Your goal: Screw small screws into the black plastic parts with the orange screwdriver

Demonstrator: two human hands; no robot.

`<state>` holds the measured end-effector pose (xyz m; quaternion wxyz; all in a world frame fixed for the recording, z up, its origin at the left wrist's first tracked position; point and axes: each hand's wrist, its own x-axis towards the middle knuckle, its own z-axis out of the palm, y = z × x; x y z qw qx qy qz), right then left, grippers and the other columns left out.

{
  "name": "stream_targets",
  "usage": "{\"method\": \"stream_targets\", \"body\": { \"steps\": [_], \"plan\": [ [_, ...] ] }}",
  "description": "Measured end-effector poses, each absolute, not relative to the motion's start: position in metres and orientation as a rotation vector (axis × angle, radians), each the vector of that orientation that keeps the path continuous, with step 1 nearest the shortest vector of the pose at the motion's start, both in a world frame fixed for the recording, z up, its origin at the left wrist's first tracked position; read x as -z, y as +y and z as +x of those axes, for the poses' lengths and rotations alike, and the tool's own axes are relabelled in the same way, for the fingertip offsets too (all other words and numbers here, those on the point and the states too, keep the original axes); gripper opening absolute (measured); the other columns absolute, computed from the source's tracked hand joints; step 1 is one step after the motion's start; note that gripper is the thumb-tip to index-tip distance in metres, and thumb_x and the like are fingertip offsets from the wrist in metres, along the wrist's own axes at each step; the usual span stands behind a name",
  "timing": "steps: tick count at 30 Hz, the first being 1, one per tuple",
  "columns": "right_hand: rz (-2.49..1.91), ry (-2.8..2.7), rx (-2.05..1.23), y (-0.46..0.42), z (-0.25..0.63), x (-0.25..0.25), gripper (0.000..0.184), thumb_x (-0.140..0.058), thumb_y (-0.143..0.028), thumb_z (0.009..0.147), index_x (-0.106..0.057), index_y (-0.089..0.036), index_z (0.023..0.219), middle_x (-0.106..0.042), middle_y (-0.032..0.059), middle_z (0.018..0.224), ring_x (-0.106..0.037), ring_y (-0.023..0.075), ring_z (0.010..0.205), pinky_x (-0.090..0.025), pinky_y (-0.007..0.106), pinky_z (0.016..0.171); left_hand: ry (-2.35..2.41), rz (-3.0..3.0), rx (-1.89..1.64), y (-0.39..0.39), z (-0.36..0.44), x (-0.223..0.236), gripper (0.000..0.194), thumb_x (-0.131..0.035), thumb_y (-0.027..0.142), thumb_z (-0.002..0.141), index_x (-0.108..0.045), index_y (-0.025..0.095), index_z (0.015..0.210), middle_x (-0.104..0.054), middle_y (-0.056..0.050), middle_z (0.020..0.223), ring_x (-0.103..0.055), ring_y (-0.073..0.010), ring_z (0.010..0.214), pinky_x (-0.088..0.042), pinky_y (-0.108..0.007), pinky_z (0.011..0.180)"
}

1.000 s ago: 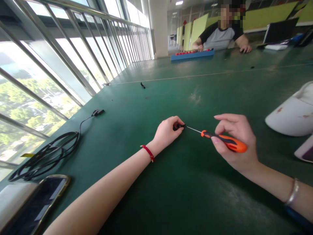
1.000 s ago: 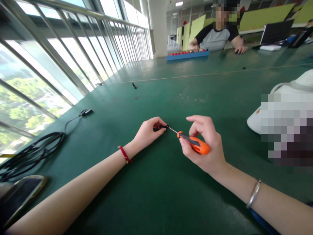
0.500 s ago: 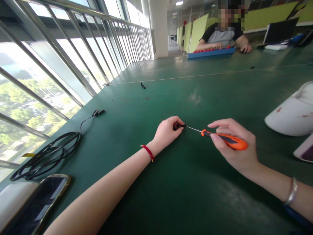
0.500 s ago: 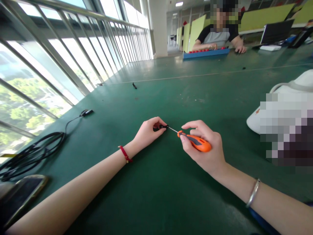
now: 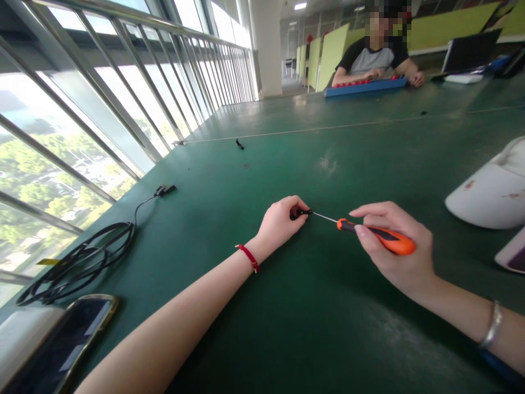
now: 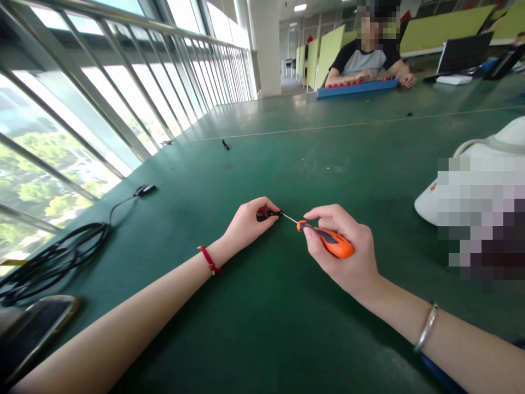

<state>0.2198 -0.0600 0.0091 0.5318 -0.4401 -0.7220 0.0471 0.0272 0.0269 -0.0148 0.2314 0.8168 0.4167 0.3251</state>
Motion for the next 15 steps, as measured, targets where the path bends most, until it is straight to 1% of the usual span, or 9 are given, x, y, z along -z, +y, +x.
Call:
{"method": "stream_targets", "body": {
  "steps": [3, 5, 7, 9, 11, 12, 13, 15],
  "plan": [
    [-0.979, -1.642, -0.080, -0.0566, 0.2202, -0.0060, 0.029, -0.061, -0.016, 0.074, -0.056, -0.023, 0.101, -0.056, 0.0012, 0.079, -0.057, 0.0135, 0.066, -0.049, 0.029, 0.062, 1.150, 2.249, -0.888, 0.0266, 0.0273, 0.0139, 0.010, -0.057, 0.020, 0.078, -0.063, 0.018, 0.086, -0.066, -0.001, 0.085, -0.058, -0.0129, 0.074, -0.049, -0.026, 0.069],
    [-0.925, -1.599, -0.113, -0.0529, 0.2221, -0.0035, 0.039, -0.062, -0.015, 0.072, -0.053, -0.023, 0.109, -0.055, 0.0030, 0.087, -0.057, 0.0155, 0.074, -0.050, 0.032, 0.067, 1.153, 2.250, -0.882, 0.0265, 0.0272, 0.0133, 0.011, -0.056, 0.019, 0.078, -0.063, 0.018, 0.086, -0.066, -0.001, 0.086, -0.058, -0.0129, 0.075, -0.049, -0.026, 0.070],
    [-0.911, -1.609, -0.168, -0.0513, 0.2239, -0.0030, 0.044, -0.061, -0.016, 0.071, -0.051, -0.023, 0.113, -0.054, 0.0026, 0.085, -0.056, 0.0156, 0.073, -0.049, 0.031, 0.064, 1.154, 2.248, -0.879, 0.0267, 0.0272, 0.0132, 0.011, -0.057, 0.019, 0.078, -0.063, 0.018, 0.086, -0.066, -0.001, 0.086, -0.058, -0.0130, 0.075, -0.049, -0.026, 0.070],
    [-0.963, -1.669, -0.167, -0.0530, 0.2243, -0.0049, 0.034, -0.060, -0.018, 0.073, -0.054, -0.023, 0.107, -0.054, -0.0003, 0.072, -0.054, 0.0141, 0.063, -0.046, 0.030, 0.058, 1.156, 2.245, -0.877, 0.0270, 0.0271, 0.0136, 0.011, -0.057, 0.020, 0.078, -0.063, 0.018, 0.086, -0.066, -0.001, 0.086, -0.058, -0.0131, 0.075, -0.049, -0.026, 0.069],
    [-1.023, -1.741, -0.113, -0.0565, 0.2231, -0.0077, 0.017, -0.057, -0.020, 0.077, -0.057, -0.023, 0.093, -0.053, -0.0031, 0.059, -0.052, 0.0121, 0.054, -0.044, 0.029, 0.056, 1.154, 2.244, -0.876, 0.0272, 0.0269, 0.0142, 0.011, -0.057, 0.021, 0.079, -0.063, 0.018, 0.087, -0.066, -0.001, 0.086, -0.058, -0.0131, 0.075, -0.050, -0.026, 0.069],
    [-1.041, -1.762, -0.084, -0.0580, 0.2222, -0.0088, 0.010, -0.056, -0.021, 0.078, -0.058, -0.023, 0.088, -0.053, -0.0037, 0.056, -0.051, 0.0113, 0.051, -0.044, 0.029, 0.056, 1.151, 2.244, -0.877, 0.0272, 0.0268, 0.0145, 0.011, -0.056, 0.021, 0.079, -0.063, 0.018, 0.087, -0.066, -0.001, 0.086, -0.058, -0.0131, 0.075, -0.050, -0.026, 0.070],
    [-1.047, -1.765, -0.063, -0.0589, 0.2213, -0.0093, 0.008, -0.056, -0.020, 0.078, -0.058, -0.022, 0.085, -0.054, -0.0034, 0.057, -0.052, 0.0110, 0.051, -0.044, 0.028, 0.056, 1.149, 2.244, -0.881, 0.0272, 0.0268, 0.0146, 0.011, -0.056, 0.021, 0.079, -0.063, 0.018, 0.087, -0.066, -0.001, 0.086, -0.058, -0.0130, 0.075, -0.050, -0.026, 0.070],
    [-1.017, -1.709, -0.043, -0.0586, 0.2204, -0.0083, 0.015, -0.058, -0.019, 0.076, -0.058, -0.022, 0.091, -0.058, -0.0008, 0.069, -0.055, 0.0121, 0.059, -0.046, 0.029, 0.059, 1.146, 2.244, -0.882, 0.0271, 0.0267, 0.0144, 0.011, -0.056, 0.020, 0.079, -0.063, 0.018, 0.087, -0.066, -0.001, 0.086, -0.058, -0.0130, 0.075, -0.050, -0.026, 0.070]
  ]
}}
